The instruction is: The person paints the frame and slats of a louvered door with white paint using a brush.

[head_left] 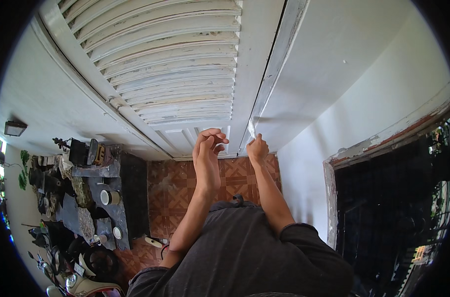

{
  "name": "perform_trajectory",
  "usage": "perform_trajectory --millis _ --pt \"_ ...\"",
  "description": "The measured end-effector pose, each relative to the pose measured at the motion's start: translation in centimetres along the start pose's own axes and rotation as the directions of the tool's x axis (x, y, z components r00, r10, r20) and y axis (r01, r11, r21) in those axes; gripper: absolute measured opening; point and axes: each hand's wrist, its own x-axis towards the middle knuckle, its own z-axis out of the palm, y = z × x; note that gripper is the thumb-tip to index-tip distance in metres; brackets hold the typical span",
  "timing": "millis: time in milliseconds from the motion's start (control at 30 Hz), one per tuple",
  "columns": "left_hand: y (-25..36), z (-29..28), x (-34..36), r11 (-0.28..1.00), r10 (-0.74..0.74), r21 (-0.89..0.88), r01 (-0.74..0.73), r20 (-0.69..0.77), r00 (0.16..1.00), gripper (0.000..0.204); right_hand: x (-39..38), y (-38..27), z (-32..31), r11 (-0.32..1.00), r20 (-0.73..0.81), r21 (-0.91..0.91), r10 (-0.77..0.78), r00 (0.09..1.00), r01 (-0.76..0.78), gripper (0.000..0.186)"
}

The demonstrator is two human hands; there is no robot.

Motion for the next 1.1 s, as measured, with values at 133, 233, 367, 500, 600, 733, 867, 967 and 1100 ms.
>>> perform_trajectory --millis 133,233,367,500,600,733,867,967,1100 --pt "0.3 -0.3 0.3 1.000 -0.005 0.005 0.005 0.018 1.000 0.022 0.7 -1.3 -1.1 1.000 -0.067 0.002 -0.004 0.998 0.005 0.020" --pt "0.7 -0.5 0.3 1.000 -0.012 0.008 0.012 0.015 1.000 0.022 2.7 -4.0 -3.5 0.997 -0.172 0.025 -0.067 0.983 0.072 0.016" --pt "0.8 -0.4 0.5 1.000 -0.009 -0.021 0.010 0.007 1.000 0.021 3.1 -4.8 -4.9 0.991 -0.225 0.083 -0.082 0.971 0.103 0.015" --pt "1.0 -0.5 0.7 0.999 -0.036 -0.017 0.037 0.049 0.998 0.021 3.0 -6.1 -6.7 0.940 -0.508 0.208 -0.133 0.851 0.271 0.014" --pt "1.0 -1.3 0.6 0.998 -0.055 0.002 0.055 0.067 0.996 0.022 2.9 -8.9 -10.4 0.869 -0.607 0.311 -0.129 0.784 0.384 0.014" --pt "0.9 -1.6 0.7 0.998 -0.061 0.003 0.061 0.078 0.995 0.021 3.8 -9.4 -11.7 0.808 -0.692 0.371 -0.087 0.716 0.457 0.015" --pt "1.4 -2.3 0.7 0.998 -0.062 0.010 0.062 0.069 0.996 0.022 3.8 -8.2 -8.8 0.861 -0.607 0.357 -0.082 0.791 0.363 0.016" --pt "2.1 -2.7 0.7 0.998 -0.058 0.013 0.057 0.036 0.998 0.022 2.5 -4.6 -3.3 0.925 -0.503 0.259 -0.116 0.857 0.278 0.018" --pt "2.7 -3.5 0.8 0.999 -0.035 0.009 0.035 0.011 0.999 0.021 -0.6 -0.1 1.7 0.979 -0.243 0.191 -0.025 0.970 0.073 0.017"
